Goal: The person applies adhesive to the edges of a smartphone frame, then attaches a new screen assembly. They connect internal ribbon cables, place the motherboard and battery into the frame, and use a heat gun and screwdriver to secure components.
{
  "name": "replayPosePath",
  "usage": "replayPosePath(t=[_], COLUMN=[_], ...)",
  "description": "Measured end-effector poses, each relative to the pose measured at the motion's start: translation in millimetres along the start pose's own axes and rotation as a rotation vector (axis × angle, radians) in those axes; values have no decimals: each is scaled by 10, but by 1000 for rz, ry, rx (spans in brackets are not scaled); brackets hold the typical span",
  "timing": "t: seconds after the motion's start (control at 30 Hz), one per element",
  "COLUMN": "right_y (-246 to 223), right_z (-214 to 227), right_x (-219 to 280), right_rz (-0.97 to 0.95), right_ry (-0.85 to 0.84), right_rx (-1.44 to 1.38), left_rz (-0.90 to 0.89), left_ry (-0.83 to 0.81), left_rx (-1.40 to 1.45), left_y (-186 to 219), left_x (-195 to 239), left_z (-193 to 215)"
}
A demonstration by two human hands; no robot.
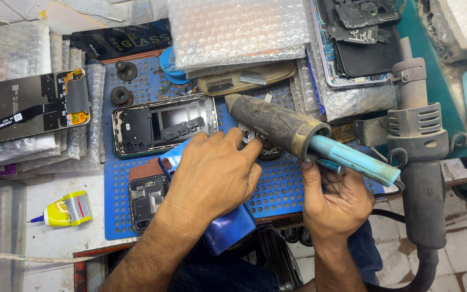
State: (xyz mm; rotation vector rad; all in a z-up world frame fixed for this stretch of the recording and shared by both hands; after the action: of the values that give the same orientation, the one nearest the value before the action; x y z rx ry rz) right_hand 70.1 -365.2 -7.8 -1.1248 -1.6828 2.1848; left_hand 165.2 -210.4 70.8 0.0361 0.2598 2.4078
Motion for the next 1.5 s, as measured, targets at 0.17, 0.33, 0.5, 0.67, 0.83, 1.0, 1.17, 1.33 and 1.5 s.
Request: replayPosePath(t=[0.17, 0.33, 0.5, 0.67, 0.83, 1.0, 1.17, 1.33, 1.5], right_y=[9, -4, -10, -20, -38, -68, -71, -51, 6], right_z=[25, 8, 10, -3, 12, 34, 51, 68, 94], right_x=[0, -14, -30, -54, -39, -19, 9, 13, 43], right_rz=[-56, -43, -34, -23, -18, -56, -59, -58, -82], right_ry=[32, 22, -1, -11, 33, 74, 130, 118, 114], right_rx=[42, -30, 10, 2, -167, -134, -251, -272, -302], left_rz=[-1, -9, -6, -14, -3, -44, -25, 9, -3], left_ry=[9, 38, 42, 56, 40, 139, 207, 212, 232], left_rx=[0, 14, 18, 8, 11, 60, 119, 163, 179], left_y=[8, 33, 46, 51, 63, 84, 97, 151, 186], left_x=[1, 6, 39, 58, 85, 105, 181, 179, 153], left_z=[1, 11, 8, 33, 33, 114, 185, 190, 144])
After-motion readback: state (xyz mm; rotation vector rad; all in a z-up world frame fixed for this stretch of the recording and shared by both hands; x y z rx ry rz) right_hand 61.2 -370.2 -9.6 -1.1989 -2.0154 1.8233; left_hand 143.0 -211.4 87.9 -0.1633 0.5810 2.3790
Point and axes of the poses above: each hand's wrist, its own x-axis away from the middle knuckle, its own z-axis out of the back of the hand, y = z × x, the point moved 5 cm from there along -x, towards the middle knuckle, and after that the axes turned 2 degrees about z, right-handed, at the moved point
